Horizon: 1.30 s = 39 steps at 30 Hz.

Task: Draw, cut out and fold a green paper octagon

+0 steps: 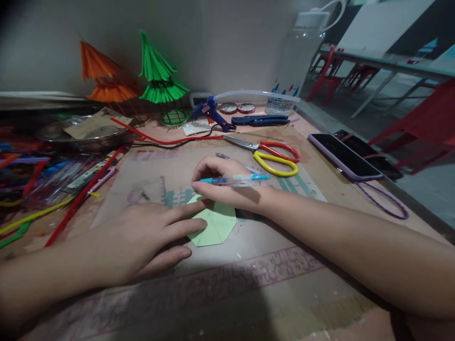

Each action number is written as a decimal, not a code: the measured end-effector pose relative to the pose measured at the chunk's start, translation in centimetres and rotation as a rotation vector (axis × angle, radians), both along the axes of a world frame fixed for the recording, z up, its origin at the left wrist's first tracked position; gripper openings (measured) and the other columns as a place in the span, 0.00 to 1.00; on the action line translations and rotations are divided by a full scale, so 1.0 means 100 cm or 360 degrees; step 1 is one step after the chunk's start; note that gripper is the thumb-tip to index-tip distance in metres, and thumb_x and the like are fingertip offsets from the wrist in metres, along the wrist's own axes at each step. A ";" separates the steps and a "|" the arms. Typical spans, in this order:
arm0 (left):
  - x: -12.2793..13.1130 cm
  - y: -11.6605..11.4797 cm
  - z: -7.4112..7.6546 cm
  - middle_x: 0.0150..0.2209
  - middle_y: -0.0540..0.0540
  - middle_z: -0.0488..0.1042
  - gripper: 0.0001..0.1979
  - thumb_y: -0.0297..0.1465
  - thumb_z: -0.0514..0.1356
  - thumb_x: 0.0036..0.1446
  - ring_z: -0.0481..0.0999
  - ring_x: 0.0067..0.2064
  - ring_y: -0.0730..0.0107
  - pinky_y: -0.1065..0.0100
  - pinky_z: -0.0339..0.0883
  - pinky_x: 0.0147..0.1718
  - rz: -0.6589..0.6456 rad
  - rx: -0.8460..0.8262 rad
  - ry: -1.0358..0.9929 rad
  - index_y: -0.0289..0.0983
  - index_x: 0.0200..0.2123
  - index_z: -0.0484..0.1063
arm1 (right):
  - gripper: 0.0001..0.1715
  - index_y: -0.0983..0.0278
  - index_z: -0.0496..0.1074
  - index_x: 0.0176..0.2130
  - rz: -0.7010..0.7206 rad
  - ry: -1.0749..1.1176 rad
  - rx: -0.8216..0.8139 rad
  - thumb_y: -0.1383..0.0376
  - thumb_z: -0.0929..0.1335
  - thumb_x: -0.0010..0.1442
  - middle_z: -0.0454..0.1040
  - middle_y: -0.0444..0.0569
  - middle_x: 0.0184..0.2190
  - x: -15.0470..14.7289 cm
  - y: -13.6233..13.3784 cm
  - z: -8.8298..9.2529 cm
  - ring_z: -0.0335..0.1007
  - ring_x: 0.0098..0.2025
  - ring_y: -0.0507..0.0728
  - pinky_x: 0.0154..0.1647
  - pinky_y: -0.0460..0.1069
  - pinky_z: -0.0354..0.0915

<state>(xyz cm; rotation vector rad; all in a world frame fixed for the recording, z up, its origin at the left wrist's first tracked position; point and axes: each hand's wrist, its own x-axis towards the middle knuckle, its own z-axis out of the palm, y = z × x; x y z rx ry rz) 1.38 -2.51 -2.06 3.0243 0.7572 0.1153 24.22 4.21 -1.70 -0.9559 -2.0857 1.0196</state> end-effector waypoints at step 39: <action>-0.001 -0.005 -0.005 0.63 0.42 0.74 0.17 0.37 0.47 0.75 0.83 0.41 0.56 0.55 0.76 0.35 0.0017 0.0054 -0.0092 0.40 0.58 0.69 | 0.13 0.60 0.61 0.26 -0.0026 -0.0195 0.0007 0.64 0.69 0.58 0.64 0.38 0.22 -0.006 0.000 0.001 0.54 0.25 0.50 0.27 0.49 0.51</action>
